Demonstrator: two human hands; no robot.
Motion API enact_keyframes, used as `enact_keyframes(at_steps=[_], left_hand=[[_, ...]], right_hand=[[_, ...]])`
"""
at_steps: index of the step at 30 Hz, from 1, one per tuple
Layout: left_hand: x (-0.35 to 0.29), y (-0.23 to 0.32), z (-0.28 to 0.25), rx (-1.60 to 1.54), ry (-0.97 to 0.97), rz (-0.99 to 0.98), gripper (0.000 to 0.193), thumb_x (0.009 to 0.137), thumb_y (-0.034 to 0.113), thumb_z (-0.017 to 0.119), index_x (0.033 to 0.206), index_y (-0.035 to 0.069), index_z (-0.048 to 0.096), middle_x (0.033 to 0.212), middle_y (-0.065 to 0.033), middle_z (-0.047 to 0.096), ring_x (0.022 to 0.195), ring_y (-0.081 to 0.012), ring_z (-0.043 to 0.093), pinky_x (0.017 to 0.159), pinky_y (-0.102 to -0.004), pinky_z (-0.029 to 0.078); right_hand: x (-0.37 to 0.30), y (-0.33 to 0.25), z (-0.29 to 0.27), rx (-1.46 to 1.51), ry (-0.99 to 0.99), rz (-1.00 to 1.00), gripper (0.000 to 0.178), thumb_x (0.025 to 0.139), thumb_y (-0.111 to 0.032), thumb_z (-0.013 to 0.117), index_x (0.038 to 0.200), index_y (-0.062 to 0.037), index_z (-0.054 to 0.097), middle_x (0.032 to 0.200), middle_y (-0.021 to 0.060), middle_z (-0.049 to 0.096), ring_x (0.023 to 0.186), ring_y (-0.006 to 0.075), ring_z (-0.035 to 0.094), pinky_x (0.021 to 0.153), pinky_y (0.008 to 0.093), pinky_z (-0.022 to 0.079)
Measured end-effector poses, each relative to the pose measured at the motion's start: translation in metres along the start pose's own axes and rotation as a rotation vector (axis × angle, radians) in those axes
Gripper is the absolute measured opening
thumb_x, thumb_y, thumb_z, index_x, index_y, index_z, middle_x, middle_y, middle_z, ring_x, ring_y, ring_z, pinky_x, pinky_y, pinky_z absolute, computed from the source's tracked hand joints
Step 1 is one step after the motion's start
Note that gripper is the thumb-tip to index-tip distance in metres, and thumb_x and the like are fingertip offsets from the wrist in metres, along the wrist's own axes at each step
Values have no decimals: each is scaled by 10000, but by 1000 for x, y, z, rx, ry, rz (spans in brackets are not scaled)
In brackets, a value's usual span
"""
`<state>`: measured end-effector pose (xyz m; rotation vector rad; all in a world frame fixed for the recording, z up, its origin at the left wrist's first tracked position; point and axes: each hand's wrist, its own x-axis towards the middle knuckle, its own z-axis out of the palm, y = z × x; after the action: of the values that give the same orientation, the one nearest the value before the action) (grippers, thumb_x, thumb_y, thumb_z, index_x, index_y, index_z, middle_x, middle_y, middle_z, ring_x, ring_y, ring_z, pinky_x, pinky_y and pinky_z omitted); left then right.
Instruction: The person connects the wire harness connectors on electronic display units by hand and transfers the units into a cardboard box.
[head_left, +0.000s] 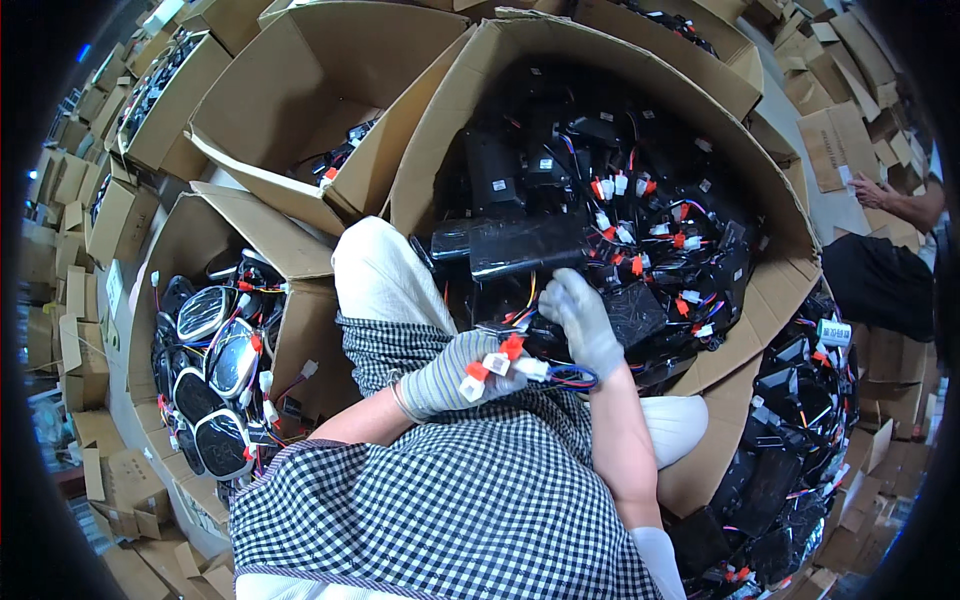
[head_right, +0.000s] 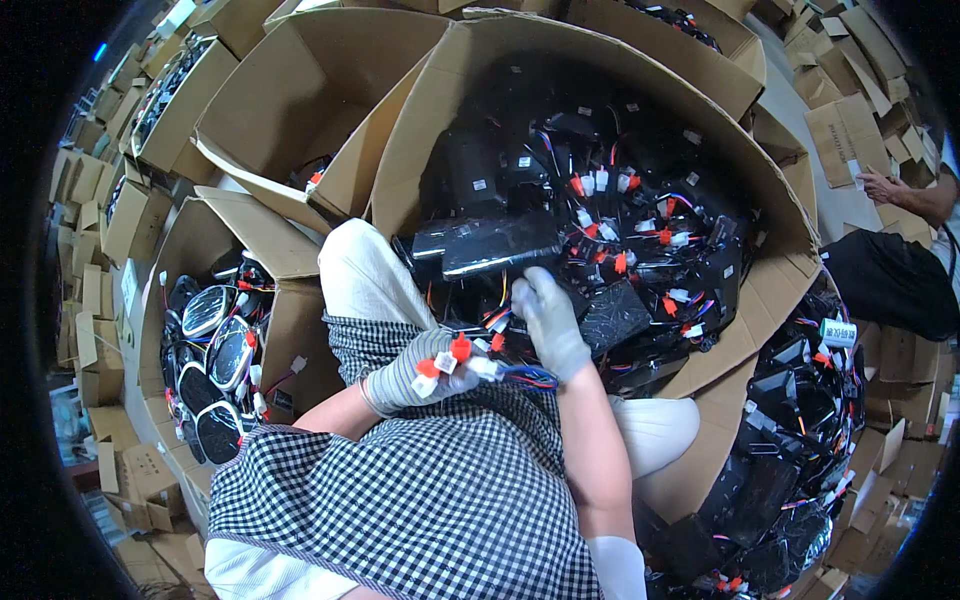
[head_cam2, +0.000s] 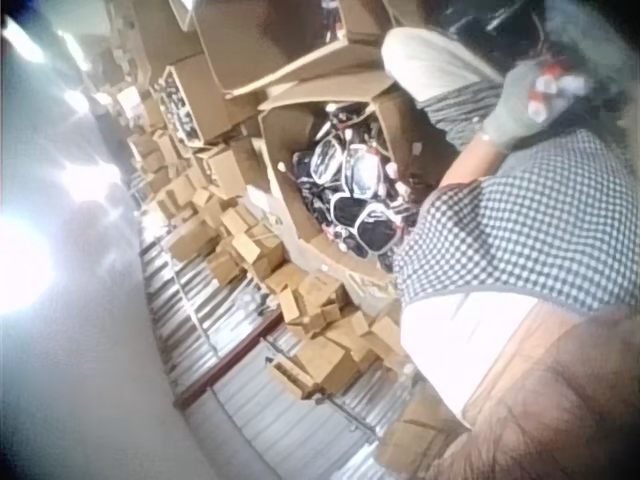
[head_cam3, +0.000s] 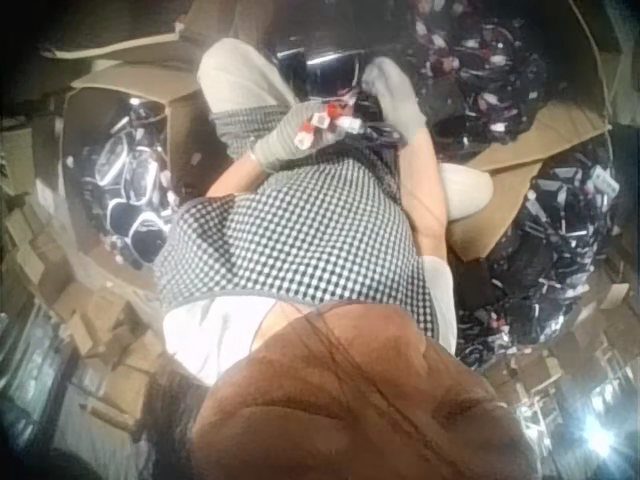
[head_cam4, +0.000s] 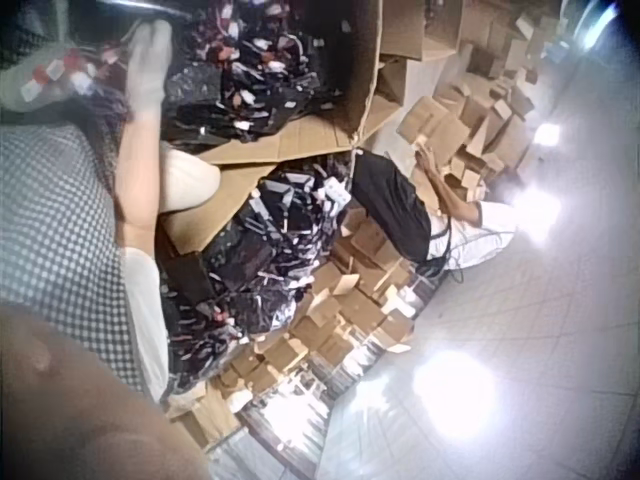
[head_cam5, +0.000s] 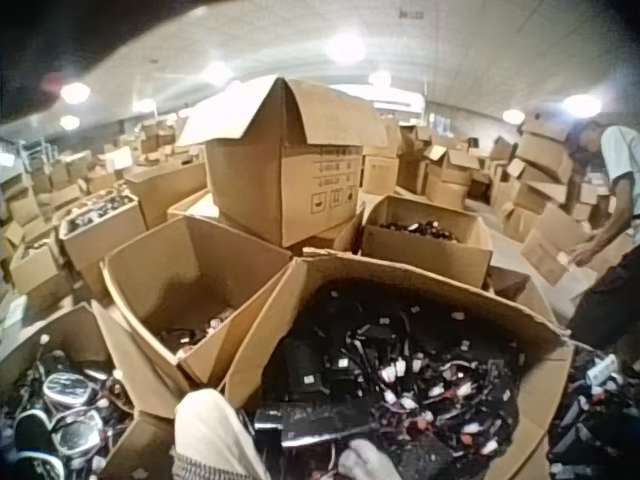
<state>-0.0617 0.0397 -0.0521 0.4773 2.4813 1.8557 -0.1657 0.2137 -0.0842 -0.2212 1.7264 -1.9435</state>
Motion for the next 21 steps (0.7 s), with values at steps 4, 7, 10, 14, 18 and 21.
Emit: enact_keyframes(at_steps=[4,7,10,14,18,21], left_hand=[[-5,3,-11,-112,37,-115,125,847,144,573,874,28,612,724,-64,579,624,-207,546,591,-309,445],[2,10,-11,-278,-69,-228,126,835,122,598,898,12,607,708,-22,581,651,-115,545,576,-261,433],[-2,6,-3,-248,-108,-155,141,818,120,630,908,13,605,730,-37,604,662,-135,567,590,-282,443],[-9,3,0,-290,-189,-263,160,825,143,637,931,28,606,784,-72,627,675,-200,584,615,-317,455],[-12,1,-4,-152,-264,-194,157,849,168,630,910,24,618,795,-75,627,687,-188,582,645,-306,467],[-15,-4,-3,-128,-264,-160,177,854,183,627,923,20,619,806,-83,637,689,-196,591,644,-305,473]], right_hand=[[-65,-56,12,39,-184,81,511,947,-430,452,1118,38,566,973,108,628,884,144,593,822,290,465],[-90,-63,1,-111,-176,201,446,921,-406,498,1066,2,602,887,128,662,730,215,643,694,332,502],[-91,-66,1,-984,-209,-191,363,889,-341,528,1017,-13,611,832,157,654,705,302,638,655,382,497],[-90,-51,7,-805,-281,-188,219,882,-236,494,902,-45,598,734,170,605,688,360,600,603,439,466],[-96,-48,10,-847,-355,-74,175,860,-211,522,863,-44,575,720,191,590,660,376,582,574,455,447],[-97,-45,11,-865,-359,-100,174,865,-200,515,871,-37,576,724,194,593,661,380,582,574,457,447]])
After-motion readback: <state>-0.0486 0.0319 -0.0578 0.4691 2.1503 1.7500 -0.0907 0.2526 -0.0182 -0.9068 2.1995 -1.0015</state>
